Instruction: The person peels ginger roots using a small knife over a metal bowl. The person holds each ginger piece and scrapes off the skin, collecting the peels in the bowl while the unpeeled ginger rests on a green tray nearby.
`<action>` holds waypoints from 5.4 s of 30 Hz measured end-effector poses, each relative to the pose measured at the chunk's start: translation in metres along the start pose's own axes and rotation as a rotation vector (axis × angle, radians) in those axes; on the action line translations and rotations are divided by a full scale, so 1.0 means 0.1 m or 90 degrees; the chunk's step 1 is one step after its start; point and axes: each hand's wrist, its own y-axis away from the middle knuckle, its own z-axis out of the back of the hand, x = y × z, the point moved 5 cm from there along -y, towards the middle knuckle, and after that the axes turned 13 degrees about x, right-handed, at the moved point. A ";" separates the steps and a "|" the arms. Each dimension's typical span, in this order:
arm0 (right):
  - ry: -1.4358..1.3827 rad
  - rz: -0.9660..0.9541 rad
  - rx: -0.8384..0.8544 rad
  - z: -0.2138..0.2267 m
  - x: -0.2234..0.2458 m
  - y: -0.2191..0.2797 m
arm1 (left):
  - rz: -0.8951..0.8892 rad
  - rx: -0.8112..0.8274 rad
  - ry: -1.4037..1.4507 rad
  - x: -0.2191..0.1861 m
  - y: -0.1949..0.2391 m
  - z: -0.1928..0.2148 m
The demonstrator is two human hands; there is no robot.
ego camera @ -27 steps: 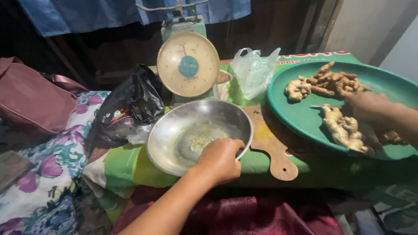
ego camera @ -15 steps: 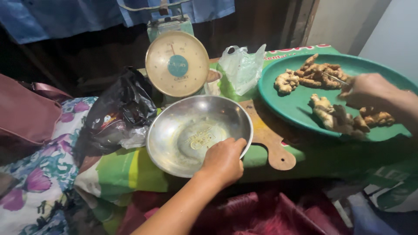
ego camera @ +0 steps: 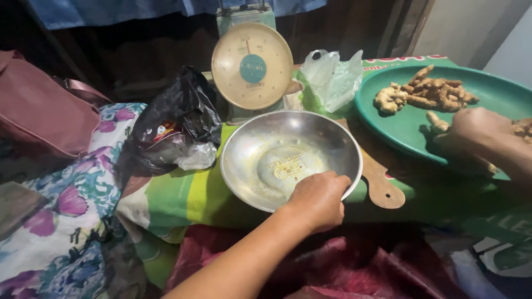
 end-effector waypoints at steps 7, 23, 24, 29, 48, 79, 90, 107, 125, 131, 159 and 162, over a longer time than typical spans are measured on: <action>-0.541 0.236 -0.083 0.74 -0.13 0.41 | 0.051 0.004 0.173 0.05 -0.06 0.18; -1.010 0.399 0.359 0.61 2.06 2.03 | 0.089 -0.182 0.854 0.84 0.20 0.58; -0.997 0.353 0.361 0.59 1.99 2.02 | 0.050 -0.132 1.032 0.87 0.24 0.54; -0.941 0.433 0.280 0.66 1.75 2.07 | 0.128 -0.123 1.043 0.99 0.48 0.58; -0.629 0.438 0.265 1.16 2.52 2.49 | 0.062 -0.146 0.738 1.23 0.77 1.11; -0.957 0.351 0.391 0.75 2.34 1.64 | 0.190 -0.184 0.966 1.13 0.75 0.69; -1.060 0.392 0.340 0.59 2.21 1.78 | 0.148 -0.185 1.145 1.00 0.66 0.57; -0.591 0.582 0.149 0.91 2.06 2.61 | 0.241 -0.099 0.719 0.68 0.59 0.82; -0.613 0.632 0.086 0.74 2.27 2.43 | 0.287 -0.245 0.150 0.78 0.52 0.93; -0.547 0.543 0.114 0.71 2.33 2.39 | 0.283 -0.237 0.157 0.79 0.54 0.88; -0.838 0.368 0.324 0.70 2.31 1.85 | 0.249 -0.312 0.204 0.87 0.35 0.88; -0.782 0.336 0.358 0.65 2.23 1.73 | 0.302 -0.277 0.591 1.18 0.41 0.70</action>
